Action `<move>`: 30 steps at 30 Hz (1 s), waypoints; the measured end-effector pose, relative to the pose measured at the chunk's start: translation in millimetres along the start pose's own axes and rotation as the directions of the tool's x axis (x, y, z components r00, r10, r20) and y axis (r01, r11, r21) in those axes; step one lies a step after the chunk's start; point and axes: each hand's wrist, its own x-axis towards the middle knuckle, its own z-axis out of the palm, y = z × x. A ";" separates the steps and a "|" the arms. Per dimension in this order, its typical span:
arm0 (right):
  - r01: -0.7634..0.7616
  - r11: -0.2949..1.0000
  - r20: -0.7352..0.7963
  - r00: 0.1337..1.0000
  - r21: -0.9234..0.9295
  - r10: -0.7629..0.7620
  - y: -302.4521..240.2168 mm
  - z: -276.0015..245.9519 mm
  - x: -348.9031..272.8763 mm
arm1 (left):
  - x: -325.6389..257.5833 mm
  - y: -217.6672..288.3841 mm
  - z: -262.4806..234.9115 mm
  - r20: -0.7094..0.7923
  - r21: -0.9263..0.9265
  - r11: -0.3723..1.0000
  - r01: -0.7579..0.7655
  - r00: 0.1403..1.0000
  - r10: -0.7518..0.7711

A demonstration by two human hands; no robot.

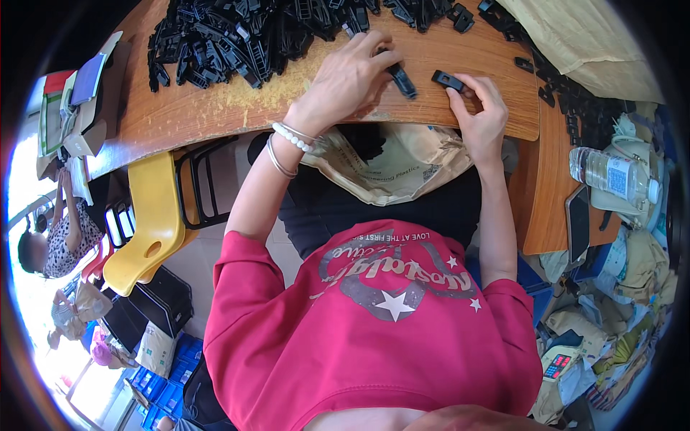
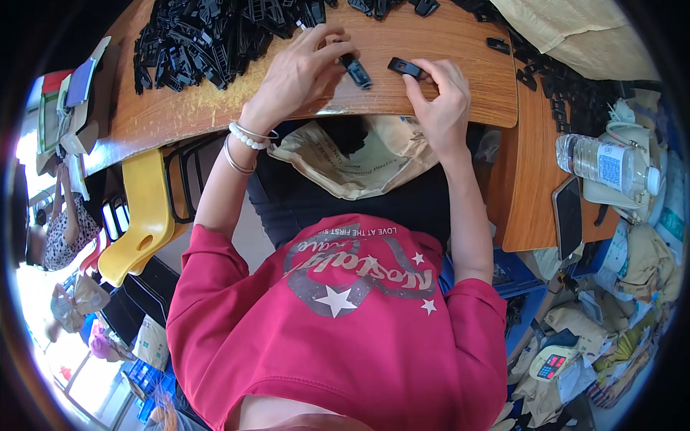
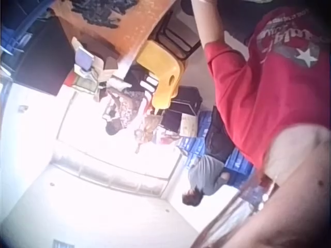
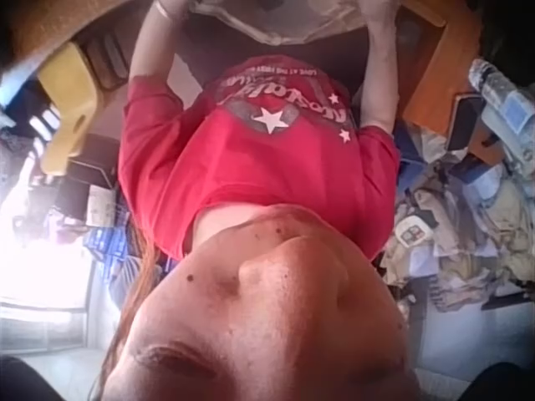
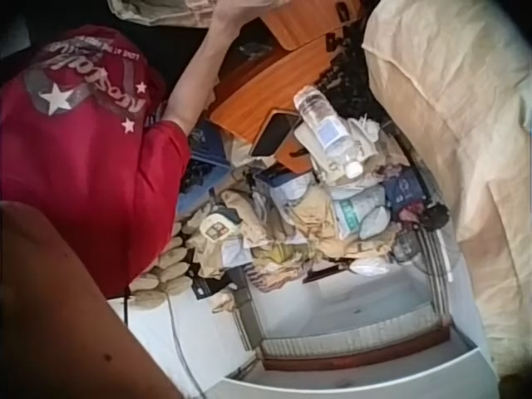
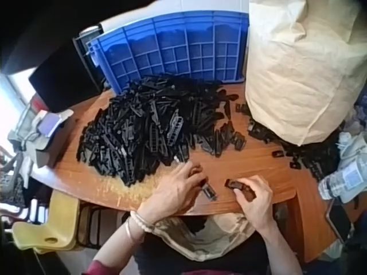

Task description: Assembling small black plastic buckle or strap components at a workstation.

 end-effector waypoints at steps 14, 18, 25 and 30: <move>-0.005 0.972 0.103 0.994 0.235 -0.020 -16.6 7.9 0.1 | -2.0 4.5 13.9 0.008 -0.202 0.979 -0.019 1.000 0.020; 0.013 0.969 0.114 0.993 0.248 -0.043 -12.4 7.9 1.1 | -2.7 8.6 12.8 -0.002 -0.227 0.974 -0.003 1.000 0.003; -0.002 0.939 0.294 0.950 0.345 -0.106 -8.4 -15.2 26.2 | -7.9 -27.7 -7.5 -0.255 0.242 0.968 0.065 0.967 -0.002; -0.044 0.999 -0.117 0.992 -0.026 0.041 29.9 12.1 73.6 | 4.0 -29.8 -10.9 -0.108 0.481 0.876 0.031 0.994 0.024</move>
